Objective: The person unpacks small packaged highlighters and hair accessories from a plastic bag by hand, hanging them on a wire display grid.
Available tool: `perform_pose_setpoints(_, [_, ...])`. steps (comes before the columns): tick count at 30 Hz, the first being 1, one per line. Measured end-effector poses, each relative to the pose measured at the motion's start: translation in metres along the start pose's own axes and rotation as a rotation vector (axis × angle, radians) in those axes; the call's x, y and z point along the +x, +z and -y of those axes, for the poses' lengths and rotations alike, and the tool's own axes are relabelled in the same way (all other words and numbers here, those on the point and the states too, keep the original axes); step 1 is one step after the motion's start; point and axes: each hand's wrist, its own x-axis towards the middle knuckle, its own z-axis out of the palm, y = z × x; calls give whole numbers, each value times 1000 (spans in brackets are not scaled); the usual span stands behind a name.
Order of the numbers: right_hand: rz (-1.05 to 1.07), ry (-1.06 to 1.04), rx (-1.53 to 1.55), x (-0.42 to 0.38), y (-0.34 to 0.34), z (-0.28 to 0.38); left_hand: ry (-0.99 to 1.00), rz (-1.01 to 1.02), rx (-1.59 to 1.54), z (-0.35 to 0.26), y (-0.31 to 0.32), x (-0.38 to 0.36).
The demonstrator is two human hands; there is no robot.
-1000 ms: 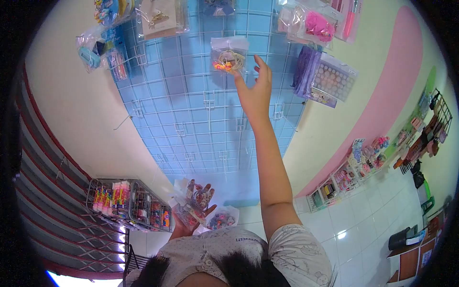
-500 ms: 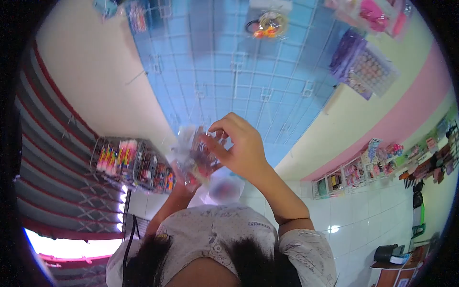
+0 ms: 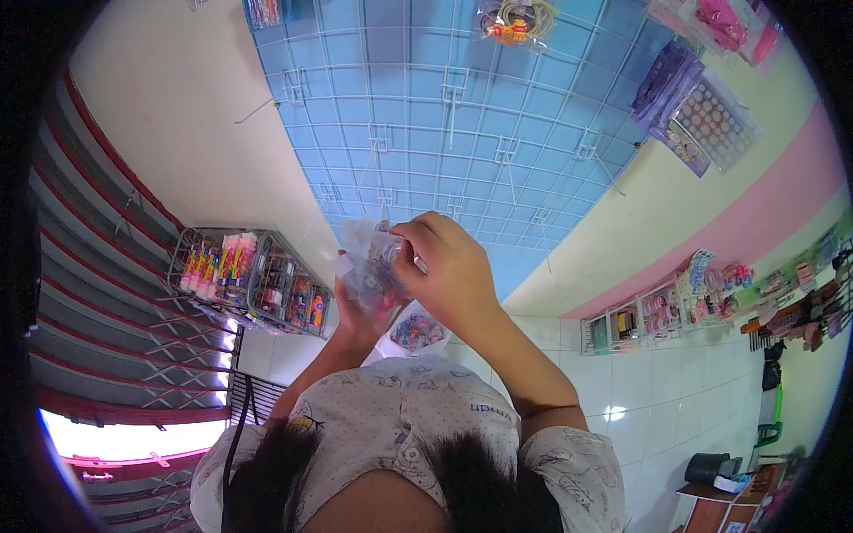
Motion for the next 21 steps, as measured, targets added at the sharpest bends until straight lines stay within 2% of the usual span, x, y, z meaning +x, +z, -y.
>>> perform_pose_setpoints(3, [-63,-62,-25,-6,15,-7,22,23,43,6,-6,-7])
perform_pose_setpoints(6, [-203,-278,-249,-3,9,-5,23,56,-75,10,0,-8])
perform_pose_setpoints(9, [-127,-400,-358,1,7,-2,-21,58,-255,10,-4,-14])
perform_pose_setpoints(12, [127,-298,-198,-3,22,1,-42,47,-420,11,-28,-21])
perform_pose_setpoints(14, [239,-195,-38,-9,20,7,-36,-15,-363,14,-38,-25])
perform_pose_setpoints(16, [302,-141,16,-10,14,11,-16,-134,-139,13,-32,-26])
perform_pose_setpoints(19, [513,145,331,-14,12,13,72,197,-18,12,-18,-12])
perform_pose_setpoints(21, [520,-36,146,-19,13,7,31,65,-148,9,-15,-12])
